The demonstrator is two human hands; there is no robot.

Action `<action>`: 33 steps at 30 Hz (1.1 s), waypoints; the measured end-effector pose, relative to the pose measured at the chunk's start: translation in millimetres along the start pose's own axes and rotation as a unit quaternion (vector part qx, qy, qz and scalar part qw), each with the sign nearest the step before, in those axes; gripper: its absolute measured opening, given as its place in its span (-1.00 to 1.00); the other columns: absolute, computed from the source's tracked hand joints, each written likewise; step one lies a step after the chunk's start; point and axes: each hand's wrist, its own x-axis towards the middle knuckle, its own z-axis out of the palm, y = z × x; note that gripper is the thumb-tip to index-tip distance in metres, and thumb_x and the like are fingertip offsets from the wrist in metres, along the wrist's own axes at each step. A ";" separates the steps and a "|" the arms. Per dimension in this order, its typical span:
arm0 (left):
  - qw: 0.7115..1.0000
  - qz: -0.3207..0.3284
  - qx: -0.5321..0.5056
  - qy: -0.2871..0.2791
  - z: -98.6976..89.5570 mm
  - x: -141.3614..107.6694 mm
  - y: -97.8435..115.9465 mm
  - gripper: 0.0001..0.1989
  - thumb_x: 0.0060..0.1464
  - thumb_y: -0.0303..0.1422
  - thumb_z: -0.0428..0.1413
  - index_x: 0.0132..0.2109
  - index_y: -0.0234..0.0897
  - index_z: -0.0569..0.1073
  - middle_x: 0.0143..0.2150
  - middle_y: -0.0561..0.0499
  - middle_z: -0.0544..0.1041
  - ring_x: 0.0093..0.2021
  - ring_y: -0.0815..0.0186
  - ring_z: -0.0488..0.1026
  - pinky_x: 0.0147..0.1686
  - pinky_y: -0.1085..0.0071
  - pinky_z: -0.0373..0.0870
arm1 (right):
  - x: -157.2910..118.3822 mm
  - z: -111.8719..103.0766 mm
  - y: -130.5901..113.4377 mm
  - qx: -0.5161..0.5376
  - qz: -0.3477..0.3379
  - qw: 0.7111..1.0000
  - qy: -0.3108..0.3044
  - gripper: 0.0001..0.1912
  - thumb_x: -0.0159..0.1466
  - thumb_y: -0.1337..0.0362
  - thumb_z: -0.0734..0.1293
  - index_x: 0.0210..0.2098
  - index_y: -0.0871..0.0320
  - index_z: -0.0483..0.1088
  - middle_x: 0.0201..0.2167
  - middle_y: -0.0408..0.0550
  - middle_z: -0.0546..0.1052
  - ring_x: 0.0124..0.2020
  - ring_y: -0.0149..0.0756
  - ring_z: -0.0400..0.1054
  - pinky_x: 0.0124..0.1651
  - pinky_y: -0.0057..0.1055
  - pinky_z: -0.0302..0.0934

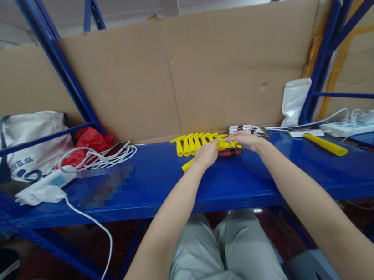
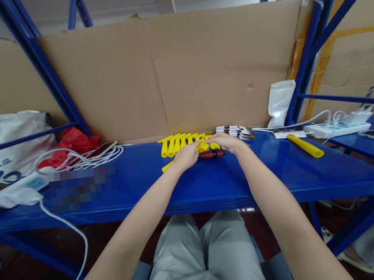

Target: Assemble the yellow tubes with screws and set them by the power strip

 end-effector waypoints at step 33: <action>0.999 0.019 -0.008 -0.049 -3.3 -2.7 1.1 -0.55 0.14 -0.43 -0.08 0.18 -0.22 0.30 0.11 -0.13 0.44 0.07 0.16 0.40 0.02 0.26 0.33 | 4.9 -38.9 38.6 -0.464 0.128 0.868 0.120 -0.70 0.19 0.29 0.24 -0.14 0.01 0.53 0.06 0.12 0.34 0.17 0.09 0.05 0.13 0.11 -0.05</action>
